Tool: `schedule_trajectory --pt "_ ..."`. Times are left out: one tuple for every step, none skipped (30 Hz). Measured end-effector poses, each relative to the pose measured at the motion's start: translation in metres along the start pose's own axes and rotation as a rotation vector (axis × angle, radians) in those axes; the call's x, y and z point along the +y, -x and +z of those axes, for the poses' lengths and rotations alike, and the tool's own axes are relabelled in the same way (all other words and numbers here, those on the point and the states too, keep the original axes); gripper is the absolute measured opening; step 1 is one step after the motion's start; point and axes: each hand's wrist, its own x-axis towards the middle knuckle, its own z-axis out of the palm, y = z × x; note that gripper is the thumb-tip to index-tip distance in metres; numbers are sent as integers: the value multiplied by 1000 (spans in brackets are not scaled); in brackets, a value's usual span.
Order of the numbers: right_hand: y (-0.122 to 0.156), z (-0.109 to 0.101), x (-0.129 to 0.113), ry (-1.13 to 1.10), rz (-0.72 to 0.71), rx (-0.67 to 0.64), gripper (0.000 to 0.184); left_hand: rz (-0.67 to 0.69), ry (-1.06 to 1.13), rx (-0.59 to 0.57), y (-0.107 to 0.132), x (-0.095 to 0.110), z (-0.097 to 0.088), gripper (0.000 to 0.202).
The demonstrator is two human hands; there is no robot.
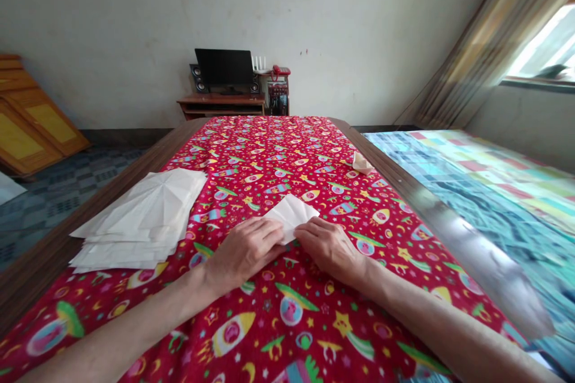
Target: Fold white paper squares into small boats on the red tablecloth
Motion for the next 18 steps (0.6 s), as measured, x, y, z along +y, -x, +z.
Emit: schedule_trajectory --pt "1 0 3 -15 -12 26 19 -22 20 9 2 -5 2 23" --pt "2 0 5 -24 -28 53 20 -39 31 18 5 -11 3 30" --pt "2 -1 7 -27 -43 76 21 -42 36 27 8 -16 4 35" --pt "3 -1 8 -24 -54 93 21 -27 40 24 10 -21 4 36" --pt "3 -2 10 -19 -57 98 20 -4 42 16 13 -25 4 35" --pt "4 -2 10 -14 -54 90 19 18 43 0 16 -28 3 34" --pt "4 -2 11 -15 -45 74 19 38 45 -15 19 -29 3 33" --pt "5 -2 13 -23 -34 56 18 49 45 -26 21 -29 2 33" --pt "5 -2 14 -41 -24 42 19 52 46 -32 23 -28 1 33" --pt "5 -1 15 -66 -17 36 19 50 47 -29 25 -26 0 33" --pt "5 0 17 -93 -9 40 20 45 51 -19 26 -25 0 32" --pt "6 0 18 -122 4 53 21 38 59 -2 27 -23 1 31" --pt "6 1 19 -152 24 69 21 28 74 17 27 -22 1 28" --pt "6 0 20 -183 49 80 22 13 98 40 26 -21 3 24" --pt "6 0 21 -217 74 84 22 -2 127 60 26 -21 4 20" --pt "6 -1 21 -252 96 84 22 -16 157 74 25 -21 5 17" --pt "6 -3 21 -286 110 82 22 -30 187 80 24 -21 6 13" --pt "6 -4 21 -319 119 78 22 -43 215 70 23 -21 7 11"
